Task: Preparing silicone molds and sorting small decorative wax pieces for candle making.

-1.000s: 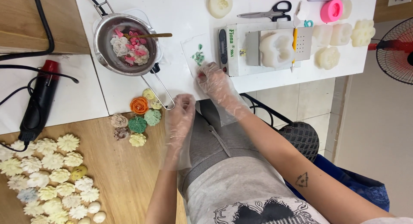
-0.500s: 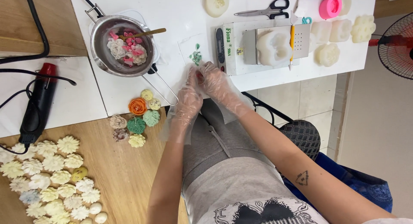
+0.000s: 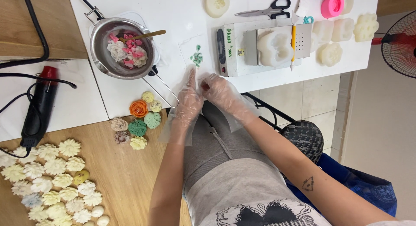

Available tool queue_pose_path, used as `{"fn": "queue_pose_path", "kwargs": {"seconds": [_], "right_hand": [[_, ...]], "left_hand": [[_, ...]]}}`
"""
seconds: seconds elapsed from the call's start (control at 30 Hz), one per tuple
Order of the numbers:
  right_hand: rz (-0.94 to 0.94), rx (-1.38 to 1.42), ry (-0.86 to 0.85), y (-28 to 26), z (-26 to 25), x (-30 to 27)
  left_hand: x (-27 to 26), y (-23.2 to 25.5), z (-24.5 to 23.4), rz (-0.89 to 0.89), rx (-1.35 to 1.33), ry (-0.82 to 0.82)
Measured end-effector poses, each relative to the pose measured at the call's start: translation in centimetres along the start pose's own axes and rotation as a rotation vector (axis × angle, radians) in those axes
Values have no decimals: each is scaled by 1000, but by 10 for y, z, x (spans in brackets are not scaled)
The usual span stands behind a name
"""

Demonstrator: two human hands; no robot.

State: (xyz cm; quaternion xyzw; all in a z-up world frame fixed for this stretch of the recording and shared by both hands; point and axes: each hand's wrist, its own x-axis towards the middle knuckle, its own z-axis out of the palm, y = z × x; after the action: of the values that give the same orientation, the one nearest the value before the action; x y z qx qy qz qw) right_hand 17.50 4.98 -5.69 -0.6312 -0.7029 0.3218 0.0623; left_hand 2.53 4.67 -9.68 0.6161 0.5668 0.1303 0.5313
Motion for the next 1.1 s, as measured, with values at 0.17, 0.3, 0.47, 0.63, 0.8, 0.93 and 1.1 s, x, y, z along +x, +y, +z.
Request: {"fn": "queue_pose_path", "kwargs": {"seconds": [0.17, 0.3, 0.47, 0.63, 0.8, 0.93, 1.1], "right_hand": [[409, 636, 58, -29, -43, -7], [273, 883, 263, -74, -107, 3], [-123, 879, 340, -134, -114, 44], [-564, 477, 369, -139, -55, 94], [-342, 387, 205, -124, -56, 93], [-242, 599, 195, -92, -92, 75], [-14, 619, 338, -29, -117, 65]], "left_hand": [[-10, 15, -24, -62, 8, -81], [-21, -6, -11, 115, 48, 68], [-26, -75, 63, 293, 224, 317], [-49, -72, 62, 308, 83, 308], [-33, -119, 107, 239, 646, 86], [-33, -11, 15, 9, 532, -117], [-22, -31, 43, 121, 521, 66]]}}
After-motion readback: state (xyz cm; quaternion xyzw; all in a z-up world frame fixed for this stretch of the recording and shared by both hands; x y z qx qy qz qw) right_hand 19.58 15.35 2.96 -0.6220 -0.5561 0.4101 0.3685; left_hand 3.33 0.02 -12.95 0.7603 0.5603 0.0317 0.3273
